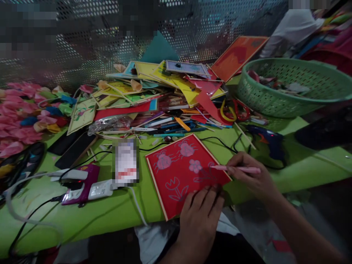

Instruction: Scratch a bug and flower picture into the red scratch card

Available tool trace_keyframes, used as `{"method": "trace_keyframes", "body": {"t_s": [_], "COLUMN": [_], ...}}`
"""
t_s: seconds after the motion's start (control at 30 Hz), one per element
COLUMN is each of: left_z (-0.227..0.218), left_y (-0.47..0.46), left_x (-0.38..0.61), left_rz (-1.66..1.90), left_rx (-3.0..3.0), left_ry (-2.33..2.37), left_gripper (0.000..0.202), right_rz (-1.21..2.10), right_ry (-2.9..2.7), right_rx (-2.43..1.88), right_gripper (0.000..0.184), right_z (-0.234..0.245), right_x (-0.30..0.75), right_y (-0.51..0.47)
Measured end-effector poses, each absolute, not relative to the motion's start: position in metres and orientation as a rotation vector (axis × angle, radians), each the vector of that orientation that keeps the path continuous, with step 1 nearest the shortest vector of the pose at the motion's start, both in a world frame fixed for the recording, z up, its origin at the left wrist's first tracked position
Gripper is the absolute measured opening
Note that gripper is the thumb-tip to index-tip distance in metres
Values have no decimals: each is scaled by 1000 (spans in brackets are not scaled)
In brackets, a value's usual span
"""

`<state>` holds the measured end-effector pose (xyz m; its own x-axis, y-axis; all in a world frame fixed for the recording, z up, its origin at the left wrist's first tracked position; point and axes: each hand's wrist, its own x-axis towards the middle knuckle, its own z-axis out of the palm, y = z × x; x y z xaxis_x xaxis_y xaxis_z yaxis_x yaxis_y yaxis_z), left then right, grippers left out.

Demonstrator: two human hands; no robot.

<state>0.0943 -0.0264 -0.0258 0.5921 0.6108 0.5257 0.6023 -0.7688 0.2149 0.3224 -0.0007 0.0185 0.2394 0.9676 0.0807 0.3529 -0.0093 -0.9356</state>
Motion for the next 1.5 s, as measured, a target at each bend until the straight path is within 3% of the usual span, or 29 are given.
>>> {"method": "trace_keyframes", "body": {"t_s": [1.5], "left_z": [-32], "left_y": [-24], "left_x": [97], "left_rz": [1078], "left_rx": [2755], "left_ry": [1073], "left_gripper": [32], "right_rz": [707], "right_ry": [-1259], "right_rx": [-1638], "right_gripper": [19], "right_z": [19], "right_x": [319], "right_y": [0]}}
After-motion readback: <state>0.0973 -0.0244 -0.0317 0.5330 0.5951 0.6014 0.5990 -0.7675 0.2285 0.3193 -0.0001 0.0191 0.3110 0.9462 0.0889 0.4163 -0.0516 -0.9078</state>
